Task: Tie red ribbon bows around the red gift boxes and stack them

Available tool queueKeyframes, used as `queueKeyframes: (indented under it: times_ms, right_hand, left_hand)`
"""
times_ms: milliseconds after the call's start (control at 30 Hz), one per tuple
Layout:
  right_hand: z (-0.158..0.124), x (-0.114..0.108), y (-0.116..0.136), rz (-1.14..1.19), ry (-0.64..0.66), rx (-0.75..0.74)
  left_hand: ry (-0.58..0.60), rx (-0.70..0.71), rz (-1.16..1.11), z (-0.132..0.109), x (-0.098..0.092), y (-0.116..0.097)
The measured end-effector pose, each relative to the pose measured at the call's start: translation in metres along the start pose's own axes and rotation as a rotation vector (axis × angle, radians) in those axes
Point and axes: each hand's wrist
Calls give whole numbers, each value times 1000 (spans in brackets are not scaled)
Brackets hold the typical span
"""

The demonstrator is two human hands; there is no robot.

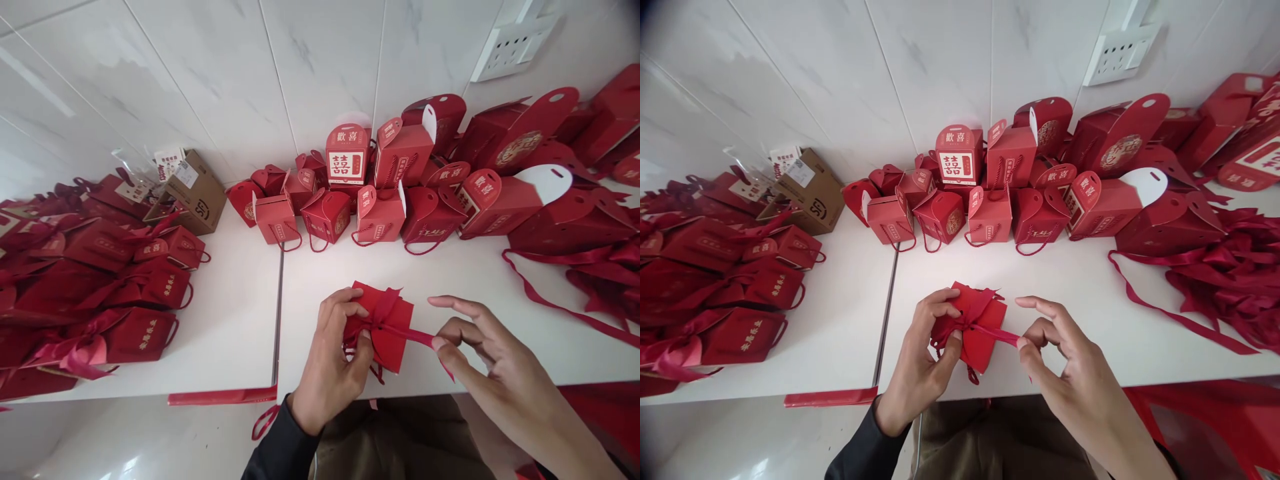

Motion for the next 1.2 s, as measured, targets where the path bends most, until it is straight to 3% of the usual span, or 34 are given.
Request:
queueKeyframes:
  times_ms: [133,233,333,433,833,933,1100,1200]
  right_hand:
    - [9,2,-8,-83,-77,-70]
    - [21,6,-2,-135,-149,-245]
    - [38,11,5,-193,-90,-425]
    - [53,15,7,-215,-24,-505]
    - [58,17,11,-167,-97,-367]
    - [47,12,18,-154,-165,-425]
    - [26,9,25,-193,116,-671]
    - [22,13,23,-252,178,-712]
  left_hand:
    - [46,-35,-154,-7,-5,-2]
    - [37,-98,-281,-9,-8,-3]
    - [18,-134,-229,-7,-6,-3]
    - [14,-125,-116,-2,-1,-1]
    - [0,-111,-124,2,-3,0]
    - [-65,-127,-124,7,-5,-2]
    - [-111,-119,-95,12,-3,-1]
    - [-117,-117,-78,12,-2,-1]
Point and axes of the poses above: each hand's wrist, its own z-axis towards the middle knuckle, its own x-axis out of the palm, y = z × x, and after that the axes turned 1 degree about -x, right-handed
